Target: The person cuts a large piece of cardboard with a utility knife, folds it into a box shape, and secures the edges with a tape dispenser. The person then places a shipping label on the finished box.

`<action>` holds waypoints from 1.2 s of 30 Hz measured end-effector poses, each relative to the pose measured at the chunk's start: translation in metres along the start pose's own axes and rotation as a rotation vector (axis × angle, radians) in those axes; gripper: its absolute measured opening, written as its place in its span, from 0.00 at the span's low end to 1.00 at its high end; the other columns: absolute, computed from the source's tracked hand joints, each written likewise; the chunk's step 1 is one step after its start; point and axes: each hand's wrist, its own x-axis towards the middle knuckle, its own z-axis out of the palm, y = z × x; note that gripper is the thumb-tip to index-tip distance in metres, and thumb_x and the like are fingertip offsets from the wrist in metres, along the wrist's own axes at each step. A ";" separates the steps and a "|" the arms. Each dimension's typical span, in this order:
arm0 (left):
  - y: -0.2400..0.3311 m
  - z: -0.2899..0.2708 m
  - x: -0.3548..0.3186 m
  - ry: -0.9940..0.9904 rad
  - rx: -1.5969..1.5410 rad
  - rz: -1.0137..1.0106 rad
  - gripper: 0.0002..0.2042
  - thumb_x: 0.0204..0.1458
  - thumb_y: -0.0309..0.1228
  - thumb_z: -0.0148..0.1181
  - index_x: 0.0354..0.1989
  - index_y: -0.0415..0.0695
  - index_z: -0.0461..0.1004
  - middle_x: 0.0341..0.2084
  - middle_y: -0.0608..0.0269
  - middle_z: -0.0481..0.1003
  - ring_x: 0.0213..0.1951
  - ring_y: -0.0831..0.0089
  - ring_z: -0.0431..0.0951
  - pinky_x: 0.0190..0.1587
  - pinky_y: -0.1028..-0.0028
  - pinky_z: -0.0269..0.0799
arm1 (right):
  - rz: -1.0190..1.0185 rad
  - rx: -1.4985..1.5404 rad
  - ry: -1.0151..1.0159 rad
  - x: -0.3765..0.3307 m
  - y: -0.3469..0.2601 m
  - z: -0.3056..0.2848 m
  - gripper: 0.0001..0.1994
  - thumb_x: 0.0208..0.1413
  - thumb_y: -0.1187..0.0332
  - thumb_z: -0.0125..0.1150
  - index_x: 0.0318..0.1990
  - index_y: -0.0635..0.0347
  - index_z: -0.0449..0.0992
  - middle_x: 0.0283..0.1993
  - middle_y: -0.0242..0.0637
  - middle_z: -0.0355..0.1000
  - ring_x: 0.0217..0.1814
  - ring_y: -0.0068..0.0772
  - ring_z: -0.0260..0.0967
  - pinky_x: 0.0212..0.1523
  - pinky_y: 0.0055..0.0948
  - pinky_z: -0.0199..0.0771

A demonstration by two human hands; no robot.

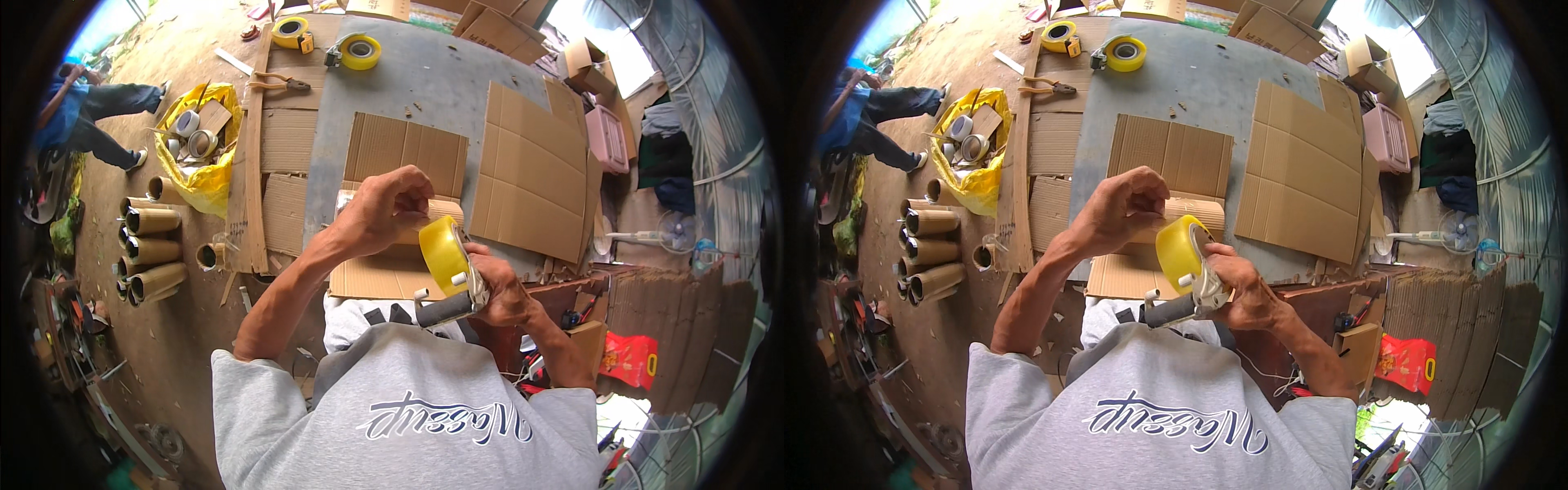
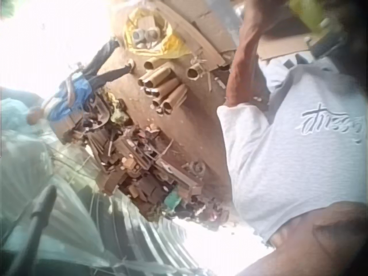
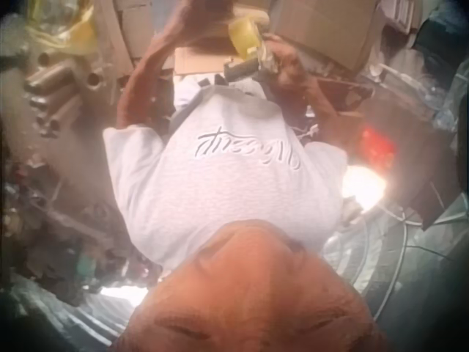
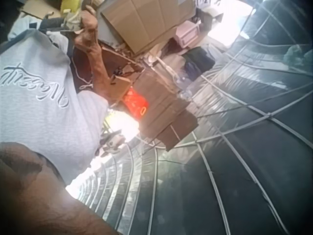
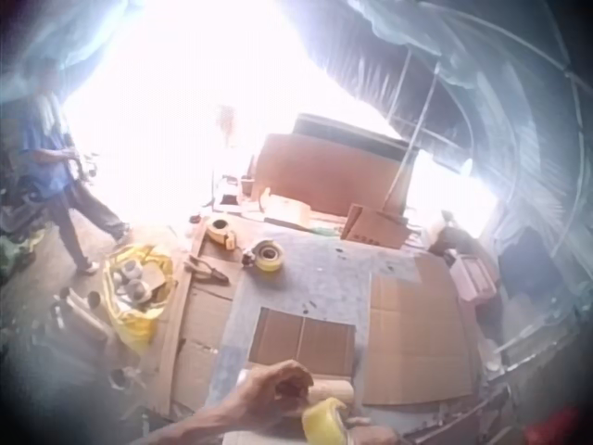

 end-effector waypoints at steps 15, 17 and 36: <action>0.055 0.022 -0.032 0.160 0.313 0.232 0.06 0.56 0.14 0.61 0.38 0.37 0.73 0.29 0.56 0.75 0.31 0.64 0.79 0.35 0.69 0.77 | 0.096 -0.101 0.176 -0.002 0.002 0.004 0.22 0.43 0.67 0.81 0.47 0.59 0.82 0.42 0.38 0.82 0.46 0.43 0.75 0.58 0.40 0.66; 0.061 0.024 -0.039 0.142 0.321 0.237 0.07 0.54 0.14 0.61 0.38 0.38 0.73 0.30 0.56 0.75 0.31 0.62 0.78 0.34 0.68 0.76 | 0.121 -0.123 0.233 -0.012 0.019 0.005 0.21 0.46 0.62 0.80 0.46 0.59 0.81 0.40 0.38 0.81 0.42 0.44 0.76 0.57 0.40 0.66; 0.036 0.049 -0.075 0.101 0.599 0.560 0.18 0.40 0.17 0.67 0.43 0.36 0.74 0.27 0.58 0.68 0.29 0.62 0.72 0.29 0.65 0.71 | 0.028 -0.255 0.388 -0.024 0.028 0.006 0.20 0.48 0.56 0.78 0.43 0.60 0.83 0.42 0.42 0.81 0.49 0.51 0.77 0.62 0.43 0.66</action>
